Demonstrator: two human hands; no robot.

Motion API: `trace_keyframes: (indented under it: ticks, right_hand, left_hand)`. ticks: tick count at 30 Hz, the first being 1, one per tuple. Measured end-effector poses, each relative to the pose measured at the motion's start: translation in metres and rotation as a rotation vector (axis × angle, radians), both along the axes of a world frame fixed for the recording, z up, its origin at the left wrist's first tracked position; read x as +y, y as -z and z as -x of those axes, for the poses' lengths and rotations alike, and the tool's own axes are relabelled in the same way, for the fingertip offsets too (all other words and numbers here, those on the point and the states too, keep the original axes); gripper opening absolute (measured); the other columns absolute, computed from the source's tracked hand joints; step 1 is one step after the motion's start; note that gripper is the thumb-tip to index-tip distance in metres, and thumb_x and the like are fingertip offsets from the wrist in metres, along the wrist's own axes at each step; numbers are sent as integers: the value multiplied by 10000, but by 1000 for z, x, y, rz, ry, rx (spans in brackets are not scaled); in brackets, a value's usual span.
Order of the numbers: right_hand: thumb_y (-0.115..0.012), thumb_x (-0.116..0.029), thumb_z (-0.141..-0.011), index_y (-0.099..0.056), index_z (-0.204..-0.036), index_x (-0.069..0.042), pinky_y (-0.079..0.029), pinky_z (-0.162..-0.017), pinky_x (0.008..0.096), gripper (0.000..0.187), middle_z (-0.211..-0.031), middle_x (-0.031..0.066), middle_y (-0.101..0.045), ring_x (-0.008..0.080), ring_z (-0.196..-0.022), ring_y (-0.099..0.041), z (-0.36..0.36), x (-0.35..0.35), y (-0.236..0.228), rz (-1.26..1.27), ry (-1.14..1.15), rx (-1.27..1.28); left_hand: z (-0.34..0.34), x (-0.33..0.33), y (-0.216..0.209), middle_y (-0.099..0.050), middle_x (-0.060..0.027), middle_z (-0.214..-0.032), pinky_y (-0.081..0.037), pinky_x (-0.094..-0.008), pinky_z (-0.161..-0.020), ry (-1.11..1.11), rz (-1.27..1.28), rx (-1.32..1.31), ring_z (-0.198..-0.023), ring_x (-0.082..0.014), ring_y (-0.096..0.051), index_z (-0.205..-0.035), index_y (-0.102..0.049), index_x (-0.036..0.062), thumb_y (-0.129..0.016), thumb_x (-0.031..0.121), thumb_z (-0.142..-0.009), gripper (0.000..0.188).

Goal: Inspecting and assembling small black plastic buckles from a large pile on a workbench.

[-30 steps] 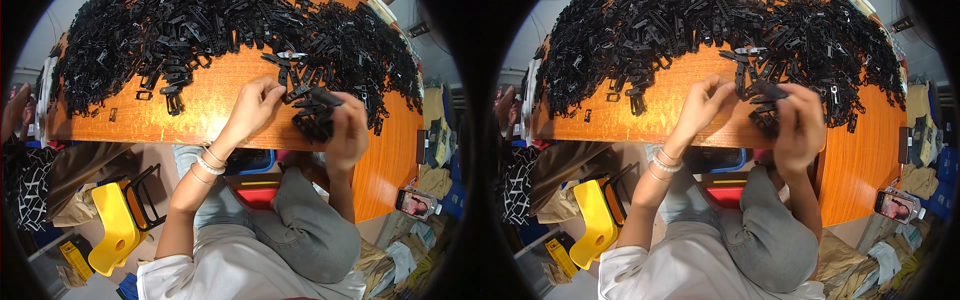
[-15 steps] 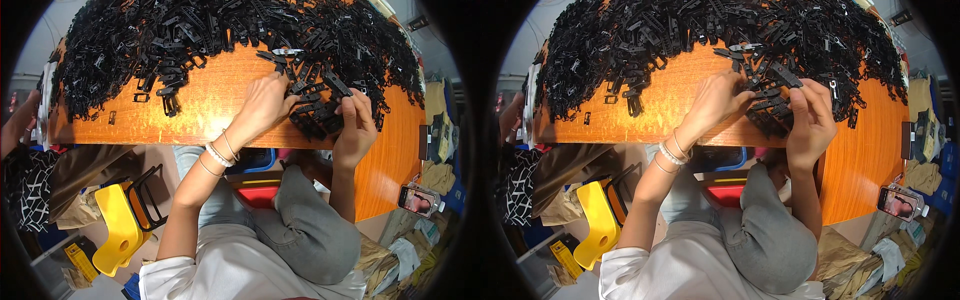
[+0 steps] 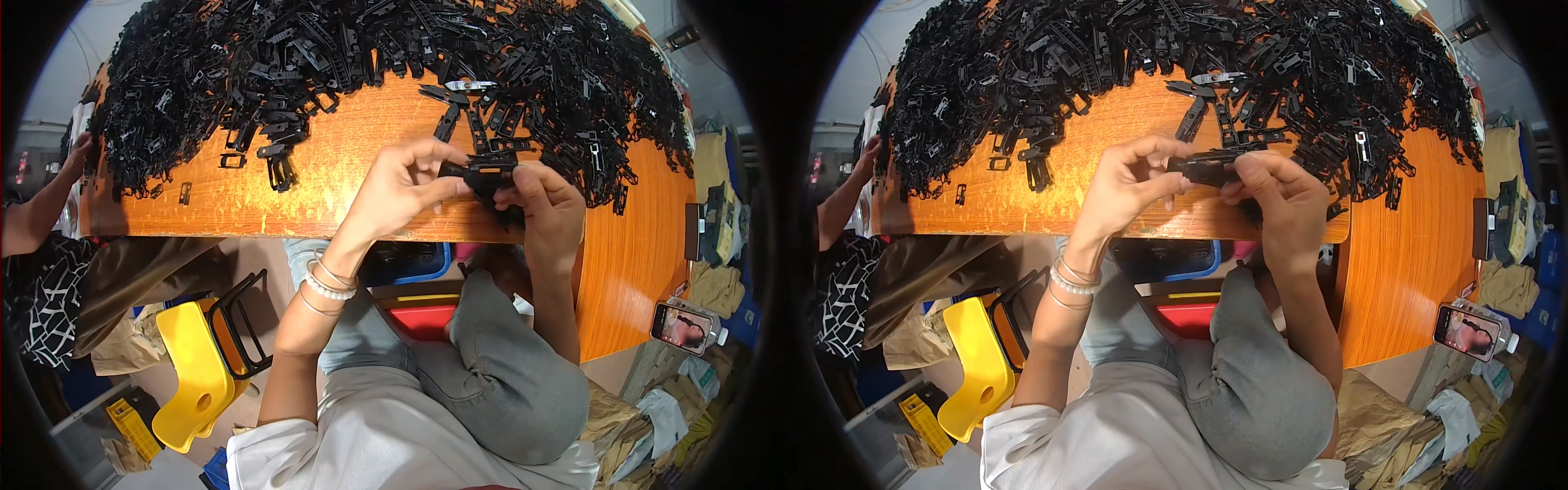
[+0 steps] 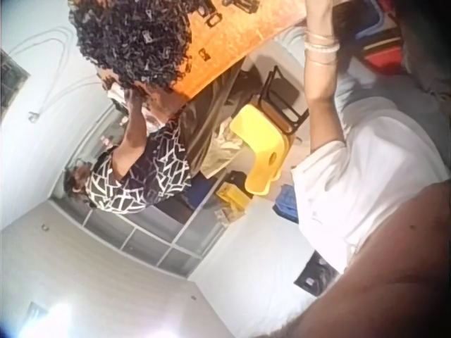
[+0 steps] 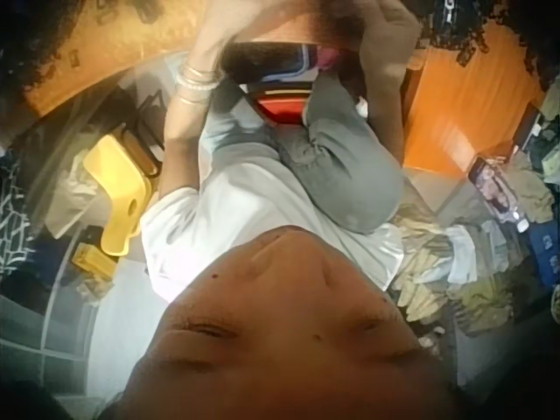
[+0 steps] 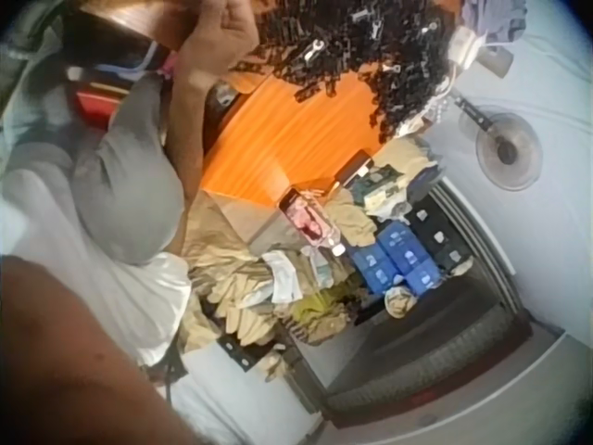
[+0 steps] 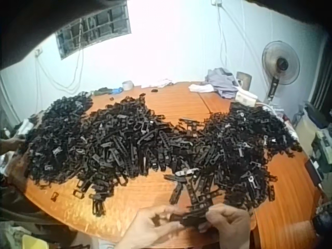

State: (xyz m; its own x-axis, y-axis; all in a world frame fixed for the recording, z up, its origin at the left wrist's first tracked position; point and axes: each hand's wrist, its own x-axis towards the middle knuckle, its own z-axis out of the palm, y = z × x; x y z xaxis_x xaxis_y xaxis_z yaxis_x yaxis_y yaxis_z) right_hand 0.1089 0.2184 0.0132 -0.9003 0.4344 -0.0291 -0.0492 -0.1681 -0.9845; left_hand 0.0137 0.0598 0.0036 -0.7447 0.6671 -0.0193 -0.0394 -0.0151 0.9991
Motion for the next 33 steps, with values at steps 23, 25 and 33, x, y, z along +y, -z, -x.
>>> trace_keyframes:
  ticks: [23, 25, 33]
  right_hand:
    - [-608, -44, -818, -617, -836, 32, -412, -619, 196, 79, -791, 40, -590, 74, -670, -524, -1, -22, 14, -258, 15, 114]
    - [-645, -12, -782, -610, -871, 63, -421, -659, 187, 121, -849, 48, -573, 70, -748, -528, -2, -23, 12, -231, -33, 45]
    - [-603, -22, -817, -610, -932, 56, -416, -652, 174, 139, -863, 48, -578, 70, -740, -533, 2, -27, 2, -129, -67, 43]
  left_hand:
    - [-26, 3, 2, -550, 31, -749, -394, -170, -619, -157, -230, -459, -705, -47, -510, -1002, -635, -9, -623, 44, -811, 199]
    - [-24, -1, 3, -531, 50, -695, -351, -186, -567, -87, -50, -261, -650, -37, -464, -924, -650, 6, -631, 61, -810, 128]
    - [-13, -3, -2, -511, 11, -617, -337, -203, -524, 6, -177, -274, -556, -59, -440, -752, -594, -5, -593, 128, -850, 165]
